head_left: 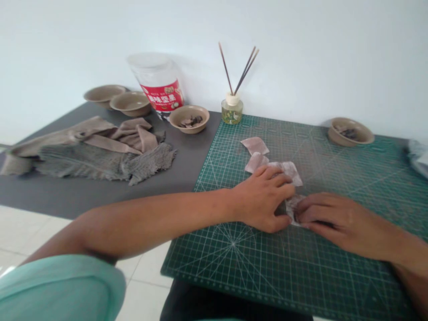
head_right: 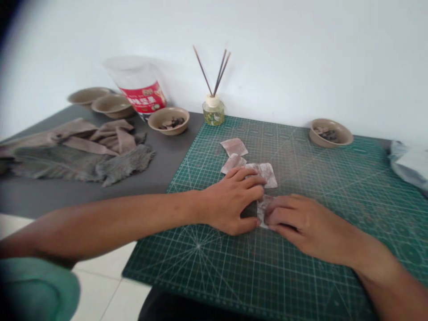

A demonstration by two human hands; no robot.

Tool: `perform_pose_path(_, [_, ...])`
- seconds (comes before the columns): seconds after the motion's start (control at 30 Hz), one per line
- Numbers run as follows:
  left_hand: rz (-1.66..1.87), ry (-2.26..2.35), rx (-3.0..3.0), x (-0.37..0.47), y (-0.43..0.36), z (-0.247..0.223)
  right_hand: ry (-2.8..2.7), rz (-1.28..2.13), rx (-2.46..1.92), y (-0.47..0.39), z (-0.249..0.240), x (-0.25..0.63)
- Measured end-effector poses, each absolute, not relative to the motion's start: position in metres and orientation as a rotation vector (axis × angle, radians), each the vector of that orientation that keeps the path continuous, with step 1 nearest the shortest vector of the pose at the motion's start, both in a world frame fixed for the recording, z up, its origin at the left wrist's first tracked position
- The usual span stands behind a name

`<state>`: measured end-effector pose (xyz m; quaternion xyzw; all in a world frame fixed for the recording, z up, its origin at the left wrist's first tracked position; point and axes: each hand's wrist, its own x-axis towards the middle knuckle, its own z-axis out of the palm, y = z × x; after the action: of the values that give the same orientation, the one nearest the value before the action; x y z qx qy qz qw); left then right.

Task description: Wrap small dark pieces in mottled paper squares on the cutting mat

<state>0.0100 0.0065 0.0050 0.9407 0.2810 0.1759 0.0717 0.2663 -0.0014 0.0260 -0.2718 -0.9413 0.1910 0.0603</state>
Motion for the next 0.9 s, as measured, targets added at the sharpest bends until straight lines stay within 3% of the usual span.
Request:
perform_pose_path(0.13, [0.527,0.848,2.819,0.01,0.007,0.006,-2.788,0.497,-0.895,0.002,0.026,0.264])
perform_pose_path(0.33, [0.508,0.834,2.807,0.011,0.008,0.006,-2.839,0.69,-0.897,0.001,0.03,0.268])
perform_pose_path(0.9, [0.483,0.832,2.783,0.011,0.009,0.006,-2.743,0.533,-0.957,0.003,0.027,0.263])
